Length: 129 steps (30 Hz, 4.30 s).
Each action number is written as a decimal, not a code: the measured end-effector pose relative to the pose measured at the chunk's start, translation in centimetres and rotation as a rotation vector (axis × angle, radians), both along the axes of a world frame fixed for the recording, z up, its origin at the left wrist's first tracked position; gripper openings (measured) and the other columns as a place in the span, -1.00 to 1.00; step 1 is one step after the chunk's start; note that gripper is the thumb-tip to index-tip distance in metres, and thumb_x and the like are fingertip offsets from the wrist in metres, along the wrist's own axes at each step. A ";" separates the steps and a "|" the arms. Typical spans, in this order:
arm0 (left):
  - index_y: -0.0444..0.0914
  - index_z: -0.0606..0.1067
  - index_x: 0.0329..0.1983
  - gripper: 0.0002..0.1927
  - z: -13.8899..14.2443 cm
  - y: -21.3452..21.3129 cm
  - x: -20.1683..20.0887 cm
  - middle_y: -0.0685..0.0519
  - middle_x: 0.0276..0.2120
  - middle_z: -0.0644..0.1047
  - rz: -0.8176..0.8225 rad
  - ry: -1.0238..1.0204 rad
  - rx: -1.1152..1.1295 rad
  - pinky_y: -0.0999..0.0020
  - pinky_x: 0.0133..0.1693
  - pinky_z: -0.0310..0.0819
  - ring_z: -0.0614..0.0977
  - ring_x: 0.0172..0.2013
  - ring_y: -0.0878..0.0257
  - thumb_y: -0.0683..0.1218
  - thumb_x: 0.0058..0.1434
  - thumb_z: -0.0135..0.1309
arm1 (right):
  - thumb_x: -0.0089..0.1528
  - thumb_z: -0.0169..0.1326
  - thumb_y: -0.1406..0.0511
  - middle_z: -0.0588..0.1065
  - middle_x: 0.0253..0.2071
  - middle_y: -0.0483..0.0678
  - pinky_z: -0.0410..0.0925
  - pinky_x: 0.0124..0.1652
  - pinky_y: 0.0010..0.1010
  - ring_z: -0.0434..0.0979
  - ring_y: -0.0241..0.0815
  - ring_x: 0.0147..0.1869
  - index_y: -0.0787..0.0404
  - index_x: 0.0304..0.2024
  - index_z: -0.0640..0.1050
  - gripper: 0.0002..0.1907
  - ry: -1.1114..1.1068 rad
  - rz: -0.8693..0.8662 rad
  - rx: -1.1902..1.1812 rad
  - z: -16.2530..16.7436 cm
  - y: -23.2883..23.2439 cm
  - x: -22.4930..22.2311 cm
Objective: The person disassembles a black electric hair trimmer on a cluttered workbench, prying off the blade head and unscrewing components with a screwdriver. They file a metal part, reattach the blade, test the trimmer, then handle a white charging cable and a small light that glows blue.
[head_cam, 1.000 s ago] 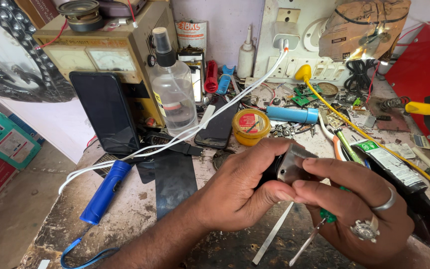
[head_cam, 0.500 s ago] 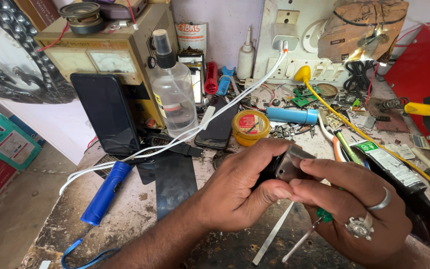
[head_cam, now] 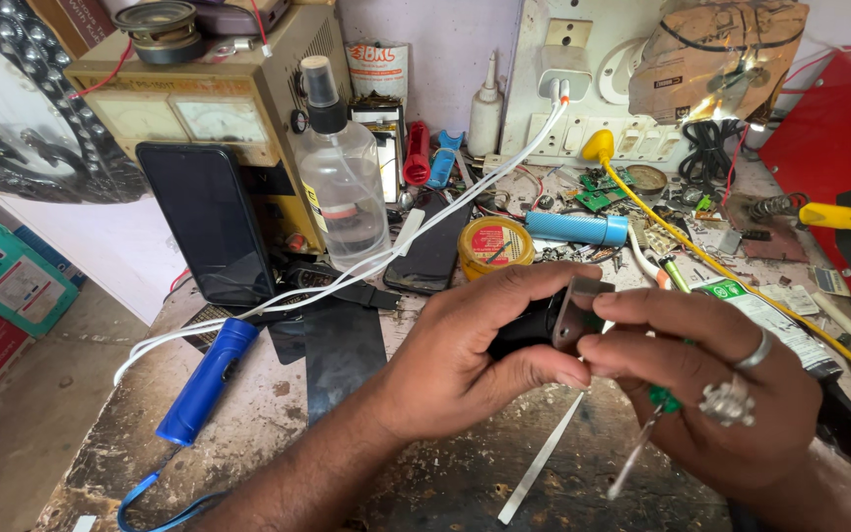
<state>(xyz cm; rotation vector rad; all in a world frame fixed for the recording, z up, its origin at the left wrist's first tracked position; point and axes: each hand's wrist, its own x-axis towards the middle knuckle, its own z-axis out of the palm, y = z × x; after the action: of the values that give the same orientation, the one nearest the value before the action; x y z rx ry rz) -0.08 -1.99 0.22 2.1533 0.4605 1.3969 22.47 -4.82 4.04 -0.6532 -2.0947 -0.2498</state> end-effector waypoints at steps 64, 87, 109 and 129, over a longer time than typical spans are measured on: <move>-0.25 0.19 0.51 -0.37 -2.9 2.3 2.0 -0.01 0.05 0.54 -0.547 -0.159 -0.942 0.33 -0.15 0.64 0.64 -0.10 0.26 0.06 0.45 -0.03 | 0.17 0.26 0.42 0.61 -0.24 -0.03 0.42 -0.26 -0.40 0.55 -0.23 -0.23 0.32 -0.09 0.60 -0.75 0.178 -0.186 -0.740 0.9 3.5 2.9; -0.29 0.35 0.28 -0.57 -5.0 5.1 -0.4 -0.05 -0.12 0.57 -0.679 -0.016 -1.189 0.37 -0.33 0.64 0.67 -0.28 0.28 0.00 0.44 0.04 | 0.42 0.02 0.45 0.50 0.04 0.10 0.54 0.02 -0.15 0.66 0.06 0.15 0.37 0.41 0.25 -0.48 0.485 0.114 -0.623 -0.9 4.7 2.2; -0.31 0.35 0.30 -0.52 -4.9 5.1 -0.3 -0.03 -0.10 0.58 -0.681 0.036 -1.158 0.39 -0.31 0.64 0.67 -0.26 0.30 0.01 0.42 0.07 | 0.38 0.05 0.43 0.51 0.03 0.10 0.54 0.03 -0.21 0.65 0.00 0.15 0.37 0.41 0.27 -0.45 0.447 0.136 -0.637 -1.4 4.4 1.9; -0.32 0.38 0.26 -0.56 -5.5 5.1 0.4 0.03 -0.14 0.58 -0.588 0.163 -1.058 0.39 -0.35 0.63 0.64 -0.32 0.35 -0.02 0.40 0.08 | 0.40 0.03 0.33 0.42 0.35 0.01 0.62 0.00 -0.31 0.62 -0.23 0.13 0.22 -0.06 0.61 -0.84 0.303 0.278 -0.615 0.5 3.8 3.2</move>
<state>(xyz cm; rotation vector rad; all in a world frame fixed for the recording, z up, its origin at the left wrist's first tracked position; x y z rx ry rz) 0.33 3.11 -5.23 1.3329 0.4305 0.4492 25.68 -1.02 4.58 -0.6864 -1.9273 0.6362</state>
